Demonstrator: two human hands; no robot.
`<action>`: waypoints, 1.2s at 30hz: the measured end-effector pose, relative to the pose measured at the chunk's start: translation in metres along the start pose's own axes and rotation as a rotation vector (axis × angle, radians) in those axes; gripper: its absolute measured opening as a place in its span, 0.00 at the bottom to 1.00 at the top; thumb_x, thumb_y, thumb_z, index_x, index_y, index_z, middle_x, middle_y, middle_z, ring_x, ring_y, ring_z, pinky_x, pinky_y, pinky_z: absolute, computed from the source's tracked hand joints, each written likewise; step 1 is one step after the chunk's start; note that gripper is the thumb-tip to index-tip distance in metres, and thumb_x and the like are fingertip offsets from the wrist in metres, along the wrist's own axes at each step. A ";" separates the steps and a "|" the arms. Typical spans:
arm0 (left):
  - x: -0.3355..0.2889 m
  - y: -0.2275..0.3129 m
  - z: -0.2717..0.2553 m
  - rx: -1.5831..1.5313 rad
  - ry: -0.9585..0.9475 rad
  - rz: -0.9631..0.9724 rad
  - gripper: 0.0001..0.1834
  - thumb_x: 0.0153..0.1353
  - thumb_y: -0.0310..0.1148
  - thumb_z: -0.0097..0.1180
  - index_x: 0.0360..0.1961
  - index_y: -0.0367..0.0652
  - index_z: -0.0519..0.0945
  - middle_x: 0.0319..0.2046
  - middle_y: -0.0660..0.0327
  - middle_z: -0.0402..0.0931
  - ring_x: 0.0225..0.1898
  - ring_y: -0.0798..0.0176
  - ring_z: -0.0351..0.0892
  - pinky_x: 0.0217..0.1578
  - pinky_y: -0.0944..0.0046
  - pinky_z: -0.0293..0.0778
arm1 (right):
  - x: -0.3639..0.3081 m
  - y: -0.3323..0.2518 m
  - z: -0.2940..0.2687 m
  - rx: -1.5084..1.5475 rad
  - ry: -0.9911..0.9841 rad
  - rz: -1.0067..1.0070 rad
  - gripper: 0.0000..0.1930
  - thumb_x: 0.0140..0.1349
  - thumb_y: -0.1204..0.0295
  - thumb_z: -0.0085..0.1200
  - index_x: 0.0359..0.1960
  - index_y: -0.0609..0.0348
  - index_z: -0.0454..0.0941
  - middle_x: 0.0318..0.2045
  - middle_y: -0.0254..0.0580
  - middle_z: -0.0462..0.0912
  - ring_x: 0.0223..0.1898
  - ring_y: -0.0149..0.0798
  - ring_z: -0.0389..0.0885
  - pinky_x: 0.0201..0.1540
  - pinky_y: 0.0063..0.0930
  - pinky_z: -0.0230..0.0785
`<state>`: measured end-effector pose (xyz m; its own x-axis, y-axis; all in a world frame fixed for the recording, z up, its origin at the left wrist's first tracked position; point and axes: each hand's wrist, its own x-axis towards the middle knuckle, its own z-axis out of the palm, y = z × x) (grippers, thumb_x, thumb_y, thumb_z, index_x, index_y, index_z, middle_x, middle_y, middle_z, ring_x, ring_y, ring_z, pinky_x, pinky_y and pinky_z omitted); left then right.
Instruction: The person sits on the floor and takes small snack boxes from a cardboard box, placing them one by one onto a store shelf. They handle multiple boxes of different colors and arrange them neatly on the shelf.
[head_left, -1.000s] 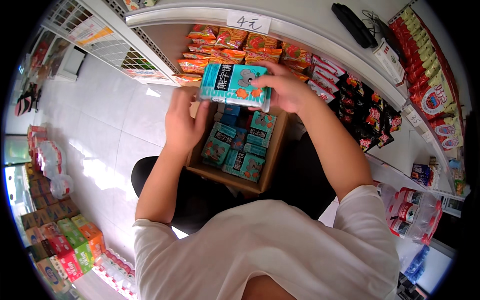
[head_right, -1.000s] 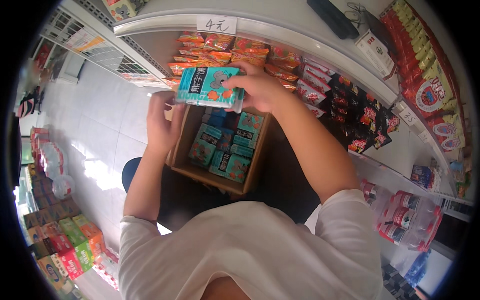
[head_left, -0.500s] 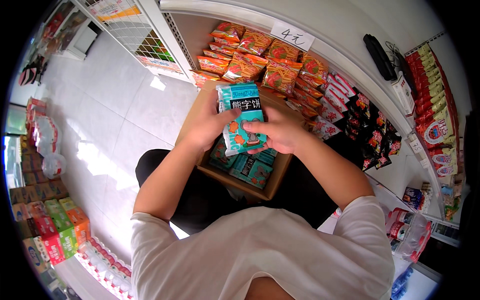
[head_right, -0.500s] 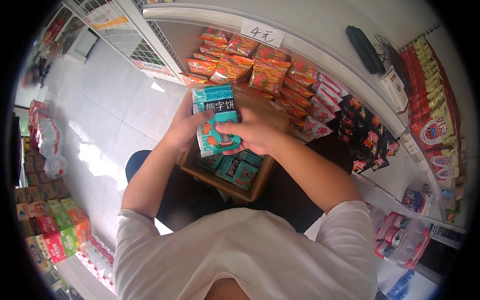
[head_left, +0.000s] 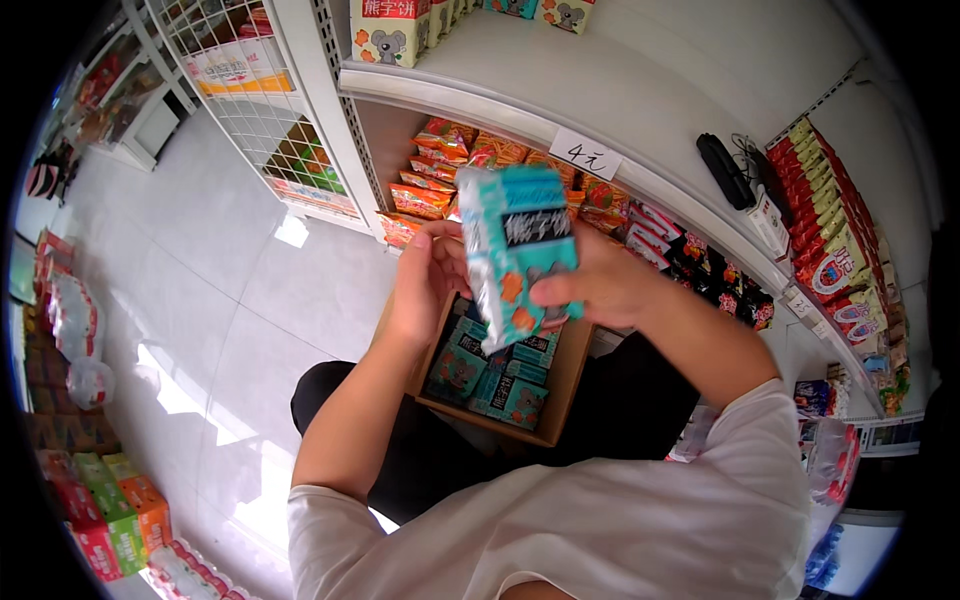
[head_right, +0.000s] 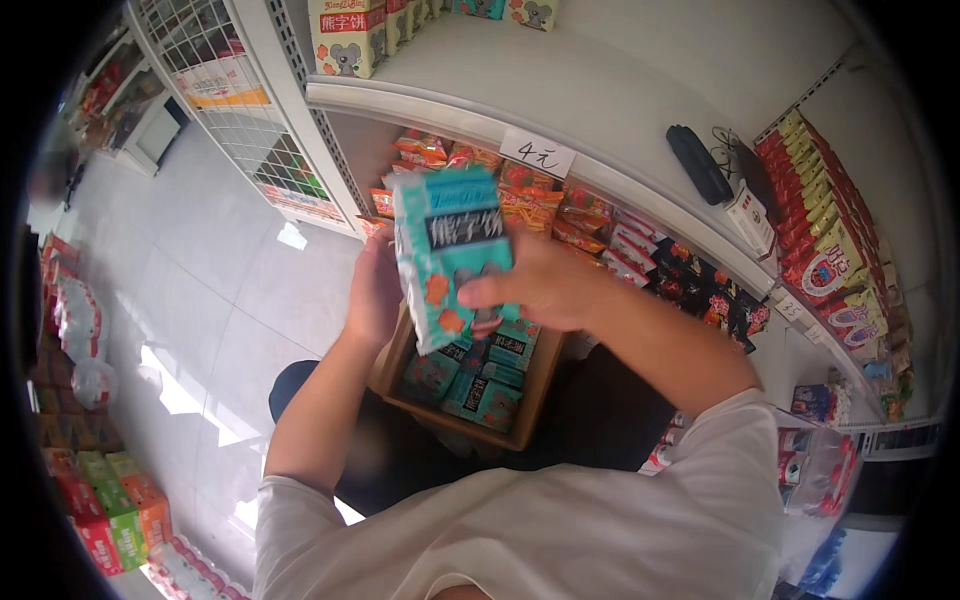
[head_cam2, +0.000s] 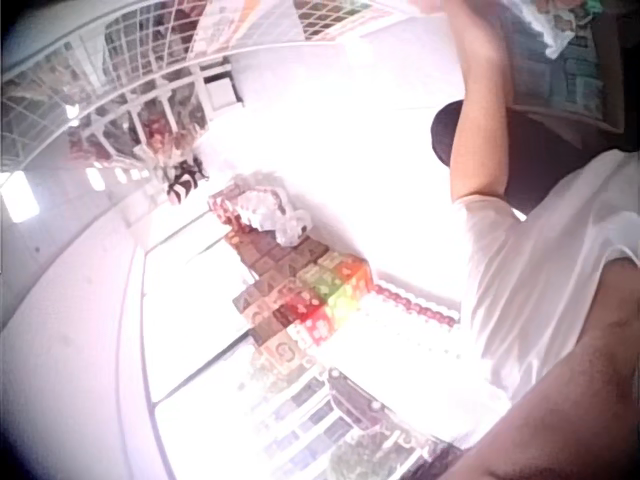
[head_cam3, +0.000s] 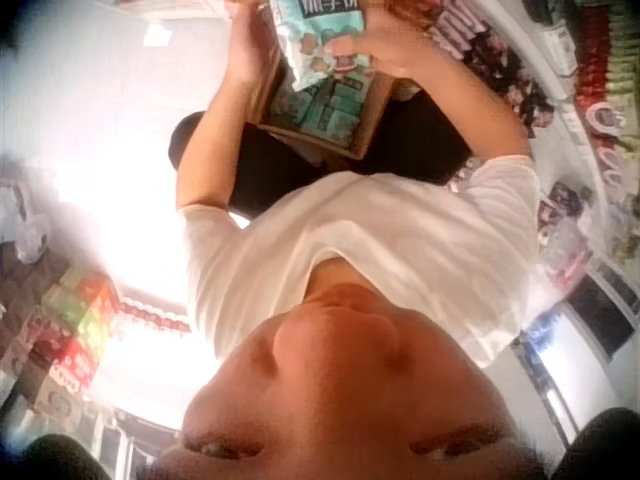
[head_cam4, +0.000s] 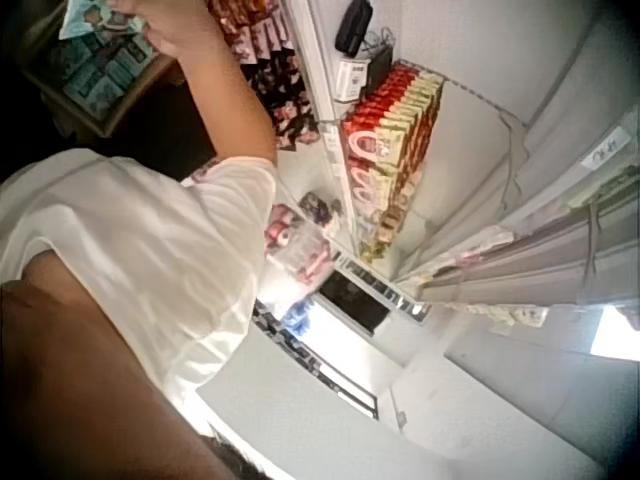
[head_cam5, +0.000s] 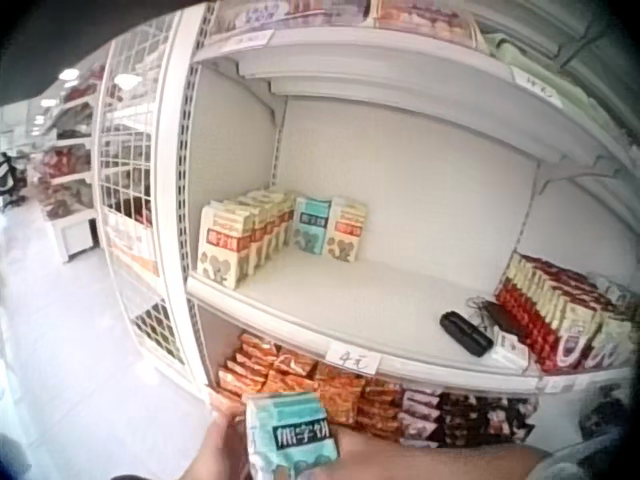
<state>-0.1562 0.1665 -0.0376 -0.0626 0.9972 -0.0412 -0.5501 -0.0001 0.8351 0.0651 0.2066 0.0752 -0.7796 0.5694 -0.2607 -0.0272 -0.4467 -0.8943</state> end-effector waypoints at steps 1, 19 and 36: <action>0.001 0.001 -0.009 0.058 -0.041 0.031 0.28 0.79 0.54 0.35 0.57 0.39 0.73 0.35 0.57 0.80 0.33 0.63 0.80 0.35 0.63 0.75 | -0.001 -0.025 0.001 -0.030 0.019 -0.001 0.29 0.59 0.75 0.69 0.62 0.57 0.72 0.50 0.42 0.84 0.48 0.43 0.86 0.39 0.39 0.83; 0.031 0.005 -0.022 0.501 -0.080 0.161 0.05 0.73 0.27 0.55 0.43 0.36 0.80 0.26 0.66 0.78 0.27 0.75 0.75 0.29 0.72 0.71 | 0.231 -0.191 -0.165 -1.157 0.937 -0.606 0.30 0.57 0.61 0.73 0.57 0.63 0.79 0.51 0.48 0.88 0.49 0.48 0.88 0.54 0.43 0.79; 0.054 0.015 -0.024 0.697 -0.139 0.289 0.04 0.67 0.25 0.59 0.39 0.36 0.81 0.26 0.54 0.82 0.23 0.62 0.80 0.25 0.63 0.74 | 0.298 -0.215 -0.163 -1.499 1.202 -0.266 0.37 0.56 0.35 0.60 0.44 0.63 0.88 0.40 0.63 0.88 0.46 0.60 0.88 0.53 0.49 0.78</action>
<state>-0.1882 0.2189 -0.0402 0.0068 0.9649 0.2625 0.1274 -0.2612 0.9568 -0.0595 0.5850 0.1304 -0.0599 0.9051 0.4209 0.9271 0.2068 -0.3127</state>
